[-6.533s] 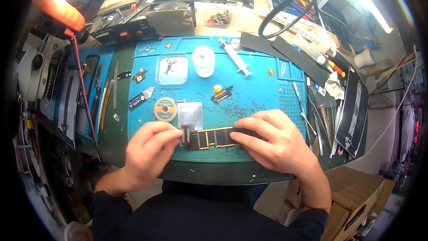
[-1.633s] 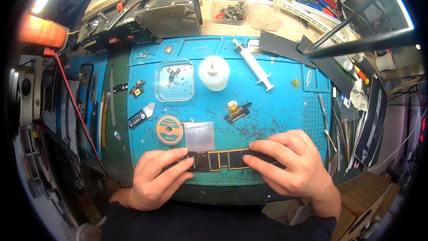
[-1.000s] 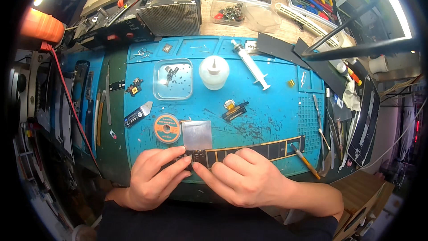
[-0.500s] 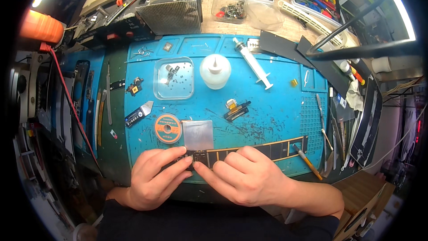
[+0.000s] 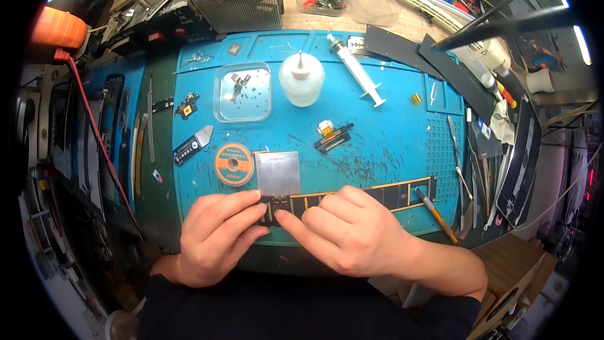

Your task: The person applies a liquid to a small electronic component using a brush, then uses a cotton swab to clean the component. They handle a circuit board and a flexible ribbon cable, applying liquid to the cable and wiping it with a swab.

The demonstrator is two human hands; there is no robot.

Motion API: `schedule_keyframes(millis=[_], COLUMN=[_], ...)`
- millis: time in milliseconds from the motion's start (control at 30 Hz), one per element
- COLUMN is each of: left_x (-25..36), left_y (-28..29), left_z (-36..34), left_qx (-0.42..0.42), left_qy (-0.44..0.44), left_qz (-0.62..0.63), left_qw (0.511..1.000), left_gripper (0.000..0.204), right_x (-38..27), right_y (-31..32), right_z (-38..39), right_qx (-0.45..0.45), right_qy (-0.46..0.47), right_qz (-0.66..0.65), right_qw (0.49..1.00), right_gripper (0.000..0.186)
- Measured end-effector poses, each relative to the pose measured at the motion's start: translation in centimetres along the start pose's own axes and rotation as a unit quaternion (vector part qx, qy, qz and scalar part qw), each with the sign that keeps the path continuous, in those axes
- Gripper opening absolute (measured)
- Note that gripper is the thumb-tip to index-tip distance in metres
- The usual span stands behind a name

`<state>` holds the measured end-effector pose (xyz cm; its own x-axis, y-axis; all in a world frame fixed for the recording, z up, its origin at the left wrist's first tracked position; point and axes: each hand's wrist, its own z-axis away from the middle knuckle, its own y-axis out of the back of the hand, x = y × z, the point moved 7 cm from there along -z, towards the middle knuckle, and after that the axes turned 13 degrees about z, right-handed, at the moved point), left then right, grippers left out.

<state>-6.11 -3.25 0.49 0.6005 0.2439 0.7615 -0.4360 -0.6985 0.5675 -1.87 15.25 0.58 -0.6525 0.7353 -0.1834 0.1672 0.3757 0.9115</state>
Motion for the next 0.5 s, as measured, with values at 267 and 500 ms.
schedule_keyframes(millis=[267,500], left_x=[0.04,-0.04], left_y=[-0.01,0.0], left_z=[-0.03,-0.02], left_qx=[0.003,0.001], left_qy=[0.001,0.011], left_qz=[-0.004,-0.006], left_qw=[1.0,1.0], left_gripper=[0.046,0.045], right_x=[0.3,0.31], right_y=[0.02,0.0], right_z=[-0.11,-0.06], right_qx=[0.013,0.012], right_qy=[-0.013,-0.017], right_qz=[-0.01,-0.015], right_qw=[1.0,1.0], right_gripper=[0.047,0.048])
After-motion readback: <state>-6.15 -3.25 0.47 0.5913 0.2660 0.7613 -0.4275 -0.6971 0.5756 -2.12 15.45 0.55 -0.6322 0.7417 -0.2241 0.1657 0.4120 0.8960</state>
